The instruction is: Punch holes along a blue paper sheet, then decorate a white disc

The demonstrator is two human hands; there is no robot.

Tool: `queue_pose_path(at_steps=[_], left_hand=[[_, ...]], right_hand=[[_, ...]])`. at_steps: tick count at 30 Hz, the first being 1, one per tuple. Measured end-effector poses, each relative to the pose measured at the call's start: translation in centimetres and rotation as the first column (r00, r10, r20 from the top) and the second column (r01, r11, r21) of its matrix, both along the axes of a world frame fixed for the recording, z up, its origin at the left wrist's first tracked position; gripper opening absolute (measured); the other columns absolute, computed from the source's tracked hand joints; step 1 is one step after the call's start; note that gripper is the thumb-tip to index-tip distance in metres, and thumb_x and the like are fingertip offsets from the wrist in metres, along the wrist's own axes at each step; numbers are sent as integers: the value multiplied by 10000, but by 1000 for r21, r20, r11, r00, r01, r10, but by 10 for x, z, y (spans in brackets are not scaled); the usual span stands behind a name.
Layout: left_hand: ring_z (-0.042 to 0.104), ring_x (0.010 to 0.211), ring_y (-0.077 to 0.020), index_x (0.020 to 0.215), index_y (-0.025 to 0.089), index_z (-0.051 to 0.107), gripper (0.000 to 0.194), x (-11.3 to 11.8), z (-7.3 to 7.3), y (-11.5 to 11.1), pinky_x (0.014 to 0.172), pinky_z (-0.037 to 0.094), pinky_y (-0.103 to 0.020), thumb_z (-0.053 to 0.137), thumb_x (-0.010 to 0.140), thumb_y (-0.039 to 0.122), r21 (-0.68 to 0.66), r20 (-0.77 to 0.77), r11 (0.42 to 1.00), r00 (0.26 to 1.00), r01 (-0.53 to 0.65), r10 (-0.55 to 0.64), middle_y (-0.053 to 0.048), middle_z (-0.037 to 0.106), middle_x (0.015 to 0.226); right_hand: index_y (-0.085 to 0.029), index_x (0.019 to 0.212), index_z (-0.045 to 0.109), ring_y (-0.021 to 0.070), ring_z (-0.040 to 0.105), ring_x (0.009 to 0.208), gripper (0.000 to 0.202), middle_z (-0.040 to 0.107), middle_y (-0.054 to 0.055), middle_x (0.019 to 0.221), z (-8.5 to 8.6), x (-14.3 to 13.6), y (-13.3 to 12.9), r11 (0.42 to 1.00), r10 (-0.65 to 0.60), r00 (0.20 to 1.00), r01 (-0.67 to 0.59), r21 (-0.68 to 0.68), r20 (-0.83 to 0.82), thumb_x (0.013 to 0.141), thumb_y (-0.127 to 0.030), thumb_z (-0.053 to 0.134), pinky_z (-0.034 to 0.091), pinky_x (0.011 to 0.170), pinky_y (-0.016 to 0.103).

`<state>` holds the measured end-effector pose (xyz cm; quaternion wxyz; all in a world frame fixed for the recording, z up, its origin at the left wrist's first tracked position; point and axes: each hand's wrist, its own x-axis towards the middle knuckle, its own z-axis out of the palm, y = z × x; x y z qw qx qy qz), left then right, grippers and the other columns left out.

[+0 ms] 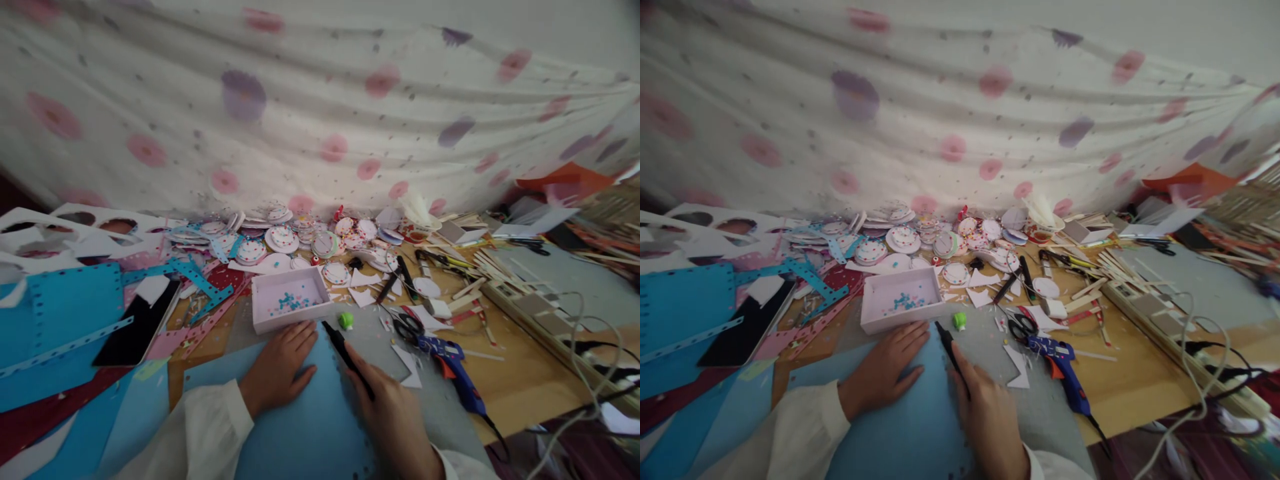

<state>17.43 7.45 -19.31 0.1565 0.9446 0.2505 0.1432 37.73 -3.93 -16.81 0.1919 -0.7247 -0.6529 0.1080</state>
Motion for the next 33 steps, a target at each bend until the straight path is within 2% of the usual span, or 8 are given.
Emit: queue_pose_path(at_steps=[9, 14, 21, 27, 33], left_hand=[[336, 1415, -287, 1431, 125, 402, 554, -1, -2, 0, 1142, 341, -487, 489, 930, 344, -8, -5, 1000, 1000, -3, 3, -157, 362, 1532], [325, 1421, -286, 1452, 152, 373, 571, -1, -4, 0, 1140, 338, -501, 490, 927, 341, -12, 22, 1000, 1000, -2, 2, -145, 351, 1540], [334, 1416, -291, 1433, 124, 401, 558, -1, 0, -1, 1142, 343, -493, 489, 927, 340, -12, 2, 1000, 1000, -5, 5, -161, 365, 1529], [328, 1420, -285, 1441, 114, 389, 576, 0, 1, 0, 1144, 342, -485, 493, 922, 342, -15, -35, 1000, 999, -11, 11, -159, 353, 1535], [332, 1419, -278, 1449, 124, 379, 583, 1, 0, 0, 1147, 341, -469, 490, 923, 351, -5, -44, 1000, 999, -13, 12, -143, 358, 1536]], right_hand=[[-276, 1397, 498, 205, 737, 671, 445, 764, 71, 876, 4, -15, 8, 992, 22, 984, 1, -128, 176, 961, -230, 421, 540, 529, 242], [-286, 1384, 512, 213, 727, 627, 436, 759, 61, 852, 8, -21, 9, 992, -8, 976, 35, -119, 219, 956, -242, 437, 511, 490, 254], [-297, 1398, 490, 196, 731, 646, 446, 766, 63, 883, 6, -23, 9, 994, -1, 976, 24, -102, 219, 958, -235, 454, 500, 488, 224], [-243, 1437, 434, 209, 738, 667, 478, 758, 77, 874, 10, -29, 9, 979, 35, 968, 18, -204, 249, 965, -175, 409, 518, 485, 238], [-234, 1450, 409, 203, 736, 635, 603, 747, 64, 834, 14, -32, 1, 960, 62, 946, 31, -280, 318, 884, -30, 440, 511, 450, 222]])
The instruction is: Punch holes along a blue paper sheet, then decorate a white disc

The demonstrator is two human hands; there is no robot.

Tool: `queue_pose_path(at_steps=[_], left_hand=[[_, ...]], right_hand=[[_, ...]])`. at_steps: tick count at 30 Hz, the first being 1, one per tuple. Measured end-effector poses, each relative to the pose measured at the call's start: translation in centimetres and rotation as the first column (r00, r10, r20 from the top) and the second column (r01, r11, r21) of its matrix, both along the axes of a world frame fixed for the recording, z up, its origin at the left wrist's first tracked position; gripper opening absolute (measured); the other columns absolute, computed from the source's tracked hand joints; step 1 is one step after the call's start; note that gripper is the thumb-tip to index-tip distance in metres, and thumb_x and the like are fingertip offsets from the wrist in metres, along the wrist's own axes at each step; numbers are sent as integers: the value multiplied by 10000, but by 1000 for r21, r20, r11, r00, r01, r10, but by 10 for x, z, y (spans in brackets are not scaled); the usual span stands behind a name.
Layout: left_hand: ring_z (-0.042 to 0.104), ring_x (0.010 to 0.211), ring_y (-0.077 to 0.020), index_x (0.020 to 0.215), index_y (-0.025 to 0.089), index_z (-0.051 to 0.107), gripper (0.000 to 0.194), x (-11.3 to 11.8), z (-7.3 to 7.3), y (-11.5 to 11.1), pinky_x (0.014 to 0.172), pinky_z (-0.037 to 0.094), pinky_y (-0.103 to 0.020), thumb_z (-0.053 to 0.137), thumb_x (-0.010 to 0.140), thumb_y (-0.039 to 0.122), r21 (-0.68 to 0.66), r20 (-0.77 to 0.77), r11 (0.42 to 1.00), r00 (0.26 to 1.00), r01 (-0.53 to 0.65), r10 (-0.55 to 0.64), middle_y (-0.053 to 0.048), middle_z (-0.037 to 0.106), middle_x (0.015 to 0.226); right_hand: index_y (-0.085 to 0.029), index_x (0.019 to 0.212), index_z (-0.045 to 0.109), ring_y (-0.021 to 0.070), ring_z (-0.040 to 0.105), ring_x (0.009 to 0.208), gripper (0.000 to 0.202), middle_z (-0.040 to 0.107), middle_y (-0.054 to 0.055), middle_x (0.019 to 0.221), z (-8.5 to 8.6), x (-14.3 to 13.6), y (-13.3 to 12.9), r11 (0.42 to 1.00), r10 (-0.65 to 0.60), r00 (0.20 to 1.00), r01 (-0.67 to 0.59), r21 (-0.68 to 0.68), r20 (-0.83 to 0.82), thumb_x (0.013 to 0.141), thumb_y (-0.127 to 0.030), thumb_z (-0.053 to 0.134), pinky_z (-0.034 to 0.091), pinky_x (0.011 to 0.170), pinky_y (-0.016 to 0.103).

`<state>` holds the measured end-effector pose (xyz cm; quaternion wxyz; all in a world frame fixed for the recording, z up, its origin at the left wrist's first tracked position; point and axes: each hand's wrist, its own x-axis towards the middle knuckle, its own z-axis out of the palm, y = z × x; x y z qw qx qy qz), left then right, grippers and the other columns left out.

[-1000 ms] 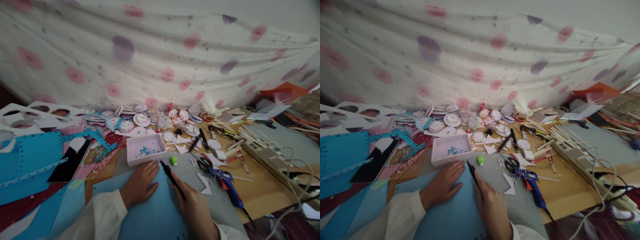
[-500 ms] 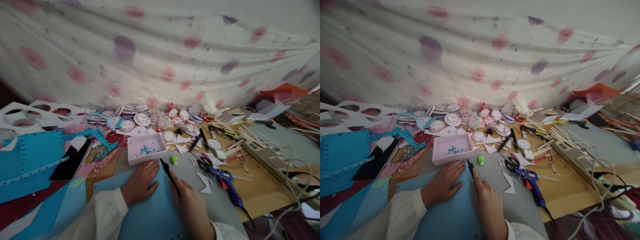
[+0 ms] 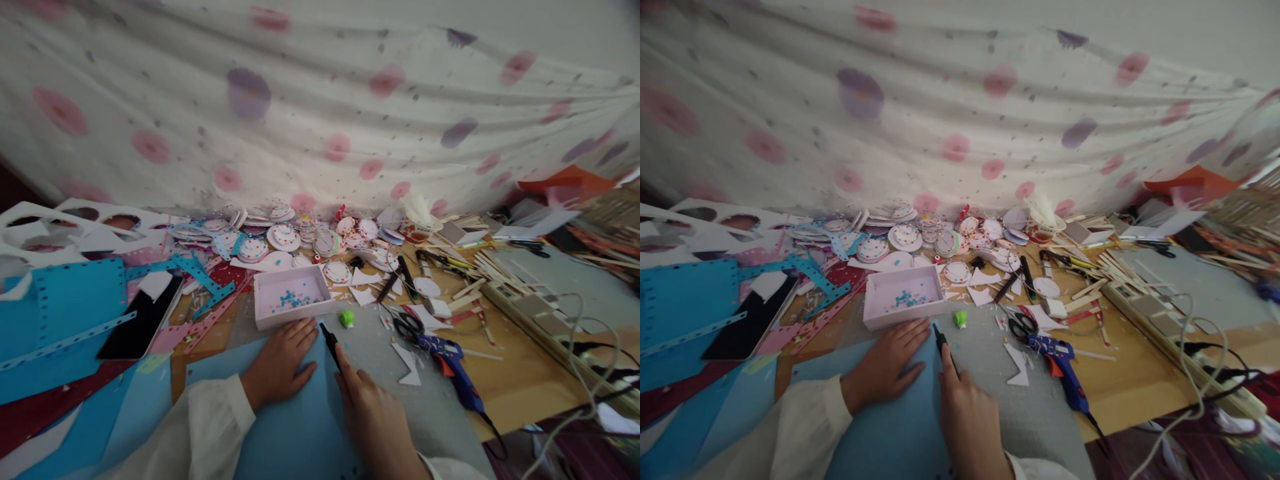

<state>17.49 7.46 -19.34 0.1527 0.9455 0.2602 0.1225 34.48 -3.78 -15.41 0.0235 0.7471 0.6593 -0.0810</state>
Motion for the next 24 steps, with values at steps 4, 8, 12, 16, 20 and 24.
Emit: queue_pose_path(at_steps=[4, 8, 12, 16, 20, 24], left_hand=[[335, 1416, -280, 1441, 124, 391, 580, 0, 0, 0, 1149, 336, -465, 503, 921, 353, -19, 19, 1000, 1000, -3, 3, -150, 377, 1525], [356, 1404, -281, 1416, 124, 422, 547, 1, 1, 0, 1143, 341, -470, 503, 923, 347, -6, 51, 1000, 999, 3, -2, -157, 401, 1510], [365, 1399, -275, 1423, 131, 414, 549, 1, 2, 0, 1137, 348, -467, 502, 925, 344, 15, 51, 1000, 999, 8, -8, -151, 413, 1504], [352, 1405, -276, 1461, 191, 376, 561, 1, 2, 1, 1135, 341, -474, 489, 938, 360, 13, 14, 1000, 1000, 16, -17, -124, 392, 1522], [351, 1403, -288, 1464, 233, 381, 545, 1, 3, 1, 1129, 336, -486, 479, 946, 374, 9, -18, 1000, 1000, 13, -13, -112, 380, 1530], [357, 1396, -295, 1460, 227, 391, 543, 1, 4, 1, 1129, 331, -487, 480, 945, 375, 6, -16, 1000, 1000, 19, -19, -116, 396, 1519]], right_hand=[[-241, 1447, 415, 200, 737, 626, 601, 747, 61, 825, 1, 0, -7, 1000, 14, 1000, -13, -17, 23, 883, -36, 447, 514, 442, 214], [-242, 1436, 430, 195, 734, 611, 573, 741, 45, 792, 3, 0, -14, 1000, 15, 999, -14, -28, 38, 894, -61, 469, 523, 444, 211], [-236, 1421, 450, 195, 731, 587, 571, 740, 35, 797, 1, 1, -23, 1000, 16, 999, -16, -18, 40, 880, -55, 492, 537, 434, 226], [-213, 1406, 469, 187, 718, 544, 590, 734, 23, 782, -8, 4, -34, 996, 50, 998, -53, 67, 35, 846, -32, 510, 533, 409, 226], [-217, 1405, 466, 166, 690, 480, 589, 703, -5, 711, -22, 11, -49, 979, 98, 994, -105, 176, 52, 844, -44, 517, 496, 369, 201], [-236, 1441, 402, 145, 677, 464, 606, 684, -25, 711, -32, 20, -64, 961, 150, 988, -154, 227, 38, 867, -63, 493, 462, 341, 185]])
